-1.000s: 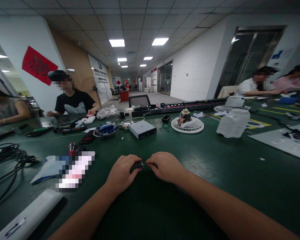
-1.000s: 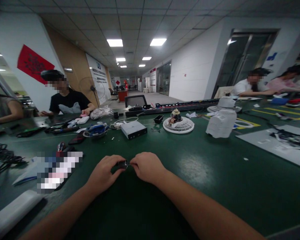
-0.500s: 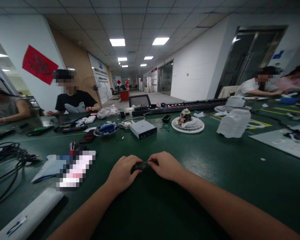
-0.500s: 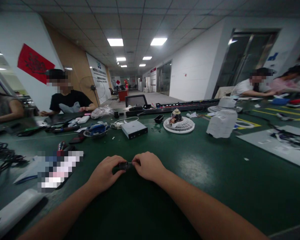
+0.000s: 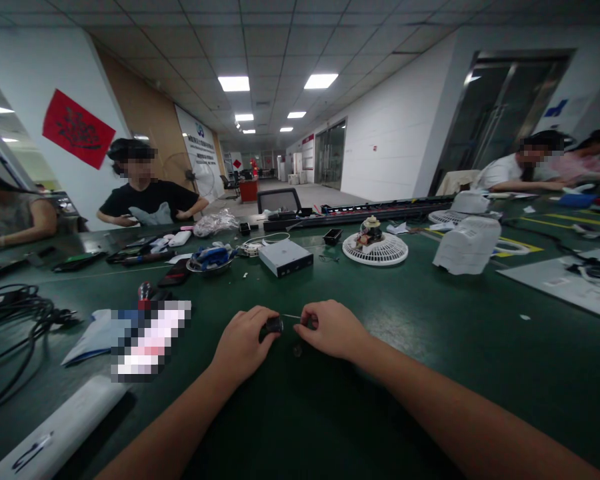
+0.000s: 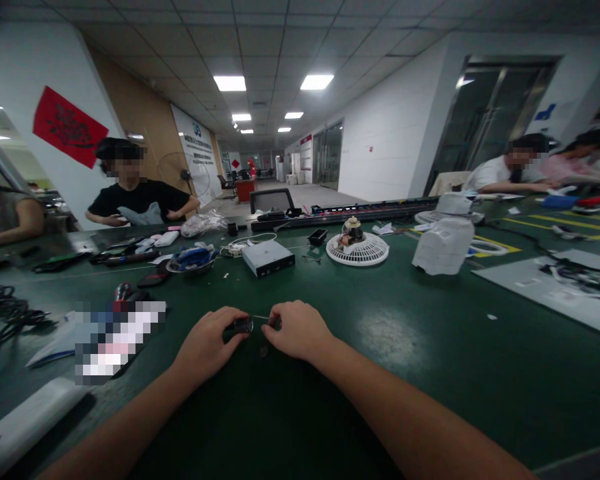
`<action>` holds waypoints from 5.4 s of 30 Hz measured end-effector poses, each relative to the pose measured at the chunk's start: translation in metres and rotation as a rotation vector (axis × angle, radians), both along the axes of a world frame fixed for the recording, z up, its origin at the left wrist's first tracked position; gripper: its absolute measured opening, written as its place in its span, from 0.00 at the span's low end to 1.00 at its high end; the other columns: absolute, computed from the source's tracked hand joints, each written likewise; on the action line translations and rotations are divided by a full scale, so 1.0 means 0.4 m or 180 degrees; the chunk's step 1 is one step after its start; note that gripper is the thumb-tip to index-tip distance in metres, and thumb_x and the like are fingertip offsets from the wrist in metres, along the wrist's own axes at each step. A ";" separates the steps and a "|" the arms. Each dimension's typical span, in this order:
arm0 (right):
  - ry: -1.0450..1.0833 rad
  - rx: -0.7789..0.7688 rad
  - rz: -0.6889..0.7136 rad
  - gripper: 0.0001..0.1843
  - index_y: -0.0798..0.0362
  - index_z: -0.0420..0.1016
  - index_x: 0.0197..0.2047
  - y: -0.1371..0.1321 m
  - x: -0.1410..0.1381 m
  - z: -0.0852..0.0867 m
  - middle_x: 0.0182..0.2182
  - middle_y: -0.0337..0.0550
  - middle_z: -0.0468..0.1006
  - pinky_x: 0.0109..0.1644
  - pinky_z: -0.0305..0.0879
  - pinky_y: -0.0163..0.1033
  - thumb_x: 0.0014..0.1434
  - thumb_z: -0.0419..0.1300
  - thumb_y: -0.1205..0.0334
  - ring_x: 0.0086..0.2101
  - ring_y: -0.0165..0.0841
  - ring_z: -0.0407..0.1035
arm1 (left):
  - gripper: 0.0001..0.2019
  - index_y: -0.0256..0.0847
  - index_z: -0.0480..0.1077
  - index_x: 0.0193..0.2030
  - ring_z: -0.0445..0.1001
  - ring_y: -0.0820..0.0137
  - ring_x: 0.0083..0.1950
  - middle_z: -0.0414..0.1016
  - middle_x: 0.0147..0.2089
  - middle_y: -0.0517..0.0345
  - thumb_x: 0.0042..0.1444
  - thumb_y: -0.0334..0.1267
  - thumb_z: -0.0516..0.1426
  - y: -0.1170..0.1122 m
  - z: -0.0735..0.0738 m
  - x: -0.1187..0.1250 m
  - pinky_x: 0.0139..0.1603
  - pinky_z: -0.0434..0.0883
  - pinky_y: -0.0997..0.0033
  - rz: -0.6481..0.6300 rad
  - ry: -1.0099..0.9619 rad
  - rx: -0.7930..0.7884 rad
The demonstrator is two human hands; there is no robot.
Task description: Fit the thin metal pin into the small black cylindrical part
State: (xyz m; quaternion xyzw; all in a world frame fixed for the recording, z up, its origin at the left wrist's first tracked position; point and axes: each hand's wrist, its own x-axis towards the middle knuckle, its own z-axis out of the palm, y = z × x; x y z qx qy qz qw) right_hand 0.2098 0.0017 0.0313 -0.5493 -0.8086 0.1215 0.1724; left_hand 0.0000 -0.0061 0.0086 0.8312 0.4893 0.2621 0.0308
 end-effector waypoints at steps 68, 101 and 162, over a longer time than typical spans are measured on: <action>0.0586 -0.0088 0.0782 0.09 0.50 0.78 0.39 0.010 0.013 -0.008 0.34 0.39 0.79 0.35 0.62 0.34 0.58 0.57 0.63 0.33 0.31 0.72 | 0.13 0.44 0.70 0.45 0.74 0.65 0.43 0.76 0.44 0.58 0.52 0.33 0.62 -0.007 -0.001 -0.001 0.44 0.70 0.63 -0.0249 -0.0423 -0.0136; 0.1003 0.0000 0.0588 0.06 0.51 0.80 0.37 0.012 -0.009 -0.033 0.31 0.37 0.78 0.33 0.61 0.33 0.53 0.64 0.64 0.31 0.29 0.69 | 0.15 0.44 0.68 0.47 0.71 0.64 0.46 0.74 0.46 0.58 0.53 0.30 0.62 -0.016 0.006 0.000 0.47 0.68 0.64 -0.0729 -0.0173 -0.0030; 0.0056 0.0222 0.0637 0.10 0.47 0.80 0.38 -0.003 -0.002 -0.013 0.31 0.39 0.81 0.35 0.62 0.36 0.57 0.57 0.61 0.32 0.34 0.74 | 0.18 0.43 0.70 0.46 0.74 0.64 0.43 0.78 0.42 0.58 0.49 0.25 0.63 -0.003 -0.004 -0.006 0.46 0.70 0.61 -0.0535 -0.0125 0.0504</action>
